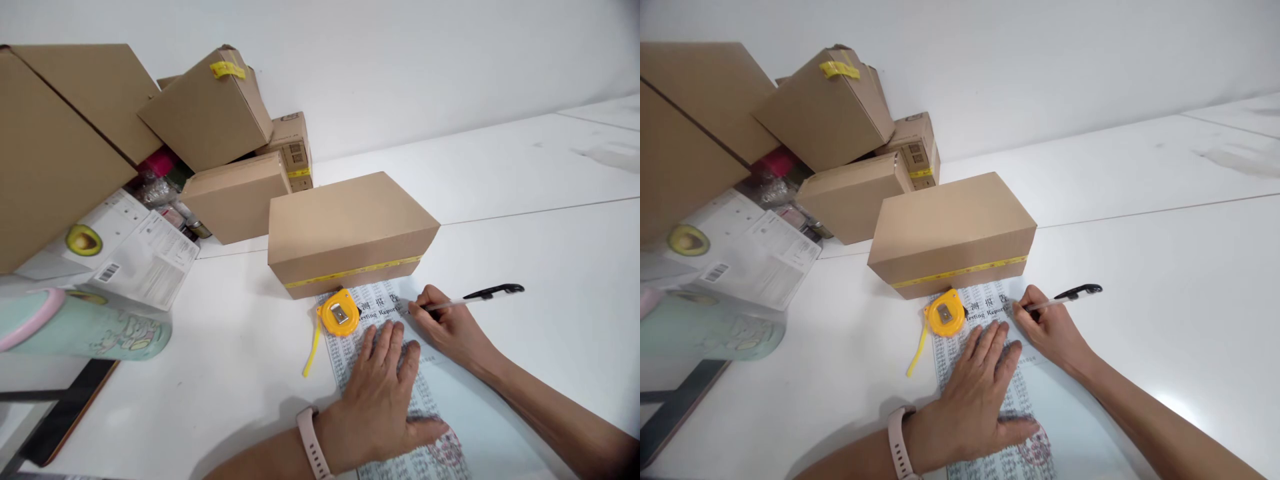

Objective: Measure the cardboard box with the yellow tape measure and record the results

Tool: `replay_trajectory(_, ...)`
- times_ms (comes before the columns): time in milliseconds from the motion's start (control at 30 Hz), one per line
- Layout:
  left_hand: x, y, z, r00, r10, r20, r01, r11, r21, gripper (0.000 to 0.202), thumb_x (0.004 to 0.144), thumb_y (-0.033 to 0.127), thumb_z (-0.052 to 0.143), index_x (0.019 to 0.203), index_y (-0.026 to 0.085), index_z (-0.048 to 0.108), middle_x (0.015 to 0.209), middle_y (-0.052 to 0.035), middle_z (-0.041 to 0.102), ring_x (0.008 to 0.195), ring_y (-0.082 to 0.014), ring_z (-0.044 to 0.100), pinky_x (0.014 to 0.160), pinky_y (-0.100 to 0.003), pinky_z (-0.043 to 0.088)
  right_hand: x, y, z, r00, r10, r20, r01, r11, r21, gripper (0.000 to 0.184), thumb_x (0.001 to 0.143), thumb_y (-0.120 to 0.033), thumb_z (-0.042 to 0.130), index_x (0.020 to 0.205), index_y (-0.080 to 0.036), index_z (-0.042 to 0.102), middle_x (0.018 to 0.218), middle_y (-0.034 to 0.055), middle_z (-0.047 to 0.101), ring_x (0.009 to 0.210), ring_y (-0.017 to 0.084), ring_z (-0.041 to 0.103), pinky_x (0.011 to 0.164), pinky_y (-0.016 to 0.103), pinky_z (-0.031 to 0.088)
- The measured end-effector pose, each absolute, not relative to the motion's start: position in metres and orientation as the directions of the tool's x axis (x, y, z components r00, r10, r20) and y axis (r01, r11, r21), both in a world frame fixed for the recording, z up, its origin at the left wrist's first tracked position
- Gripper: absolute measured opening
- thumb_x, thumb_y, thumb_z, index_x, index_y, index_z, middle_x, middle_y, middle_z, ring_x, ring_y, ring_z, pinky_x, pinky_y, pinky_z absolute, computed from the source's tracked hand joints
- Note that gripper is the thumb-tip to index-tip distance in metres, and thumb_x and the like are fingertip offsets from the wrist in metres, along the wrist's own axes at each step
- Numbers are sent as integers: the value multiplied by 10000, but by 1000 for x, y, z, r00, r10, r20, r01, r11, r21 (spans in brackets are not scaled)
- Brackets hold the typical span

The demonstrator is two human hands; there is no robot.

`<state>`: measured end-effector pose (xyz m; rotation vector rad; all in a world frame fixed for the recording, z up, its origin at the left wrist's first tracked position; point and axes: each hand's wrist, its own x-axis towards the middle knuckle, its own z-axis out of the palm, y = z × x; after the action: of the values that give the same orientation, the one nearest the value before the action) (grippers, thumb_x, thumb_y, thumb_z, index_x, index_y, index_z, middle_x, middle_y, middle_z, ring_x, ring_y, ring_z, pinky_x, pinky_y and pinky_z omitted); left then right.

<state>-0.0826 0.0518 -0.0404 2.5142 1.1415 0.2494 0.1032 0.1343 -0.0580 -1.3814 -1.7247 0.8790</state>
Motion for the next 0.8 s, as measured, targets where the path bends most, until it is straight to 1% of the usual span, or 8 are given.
replay_trajectory(100, -83, 52, -41, 656, 755, 5, 688, -600, 409, 878, 935, 685, 419, 1517, 43, 277, 1626, -250, 167, 1526, -350, 53, 1254, -510, 88, 104, 134, -59, -154, 980, 124, 474, 184, -861, 301, 885, -416, 569, 678, -242, 437, 545, -54, 398, 481, 103, 314, 439, 253, 275)
replay_trajectory(300, -83, 52, -42, 656, 755, -1, 683, -593, 426, 881, 940, 695, 387, 1519, 40, 278, 1624, -261, 159, 1527, -343, 23, 1252, -517, 67, 105, 134, -58, -118, 987, 111, 485, 155, -861, 300, 884, -412, 567, 669, -239, 449, 549, -42, 439, 483, 112, 357, 444, 259, 287)
replay_trajectory(533, -82, 52, -40, 656, 754, -16, 680, -582, 447, 893, 940, 695, 388, 1530, 37, 263, 1629, -257, 138, 1523, -350, 17, 1254, -515, 58, 104, 134, -58, -138, 984, 112, 502, 167, -849, 298, 897, -422, 547, 687, -240, 439, 554, -49, 421, 482, 105, 331, 444, 260, 282)
replay_trajectory(800, -83, 52, -42, 651, 758, -21, 679, -570, 463, 894, 938, 697, 387, 1537, 46, 256, 1635, -249, 123, 1522, -354, 5, 1252, -530, 57, 106, 135, -63, -147, 981, 126, 510, 184, -840, 290, 914, -408, 524, 698, -239, 428, 569, -50, 421, 492, 106, 338, 460, 258, 293)
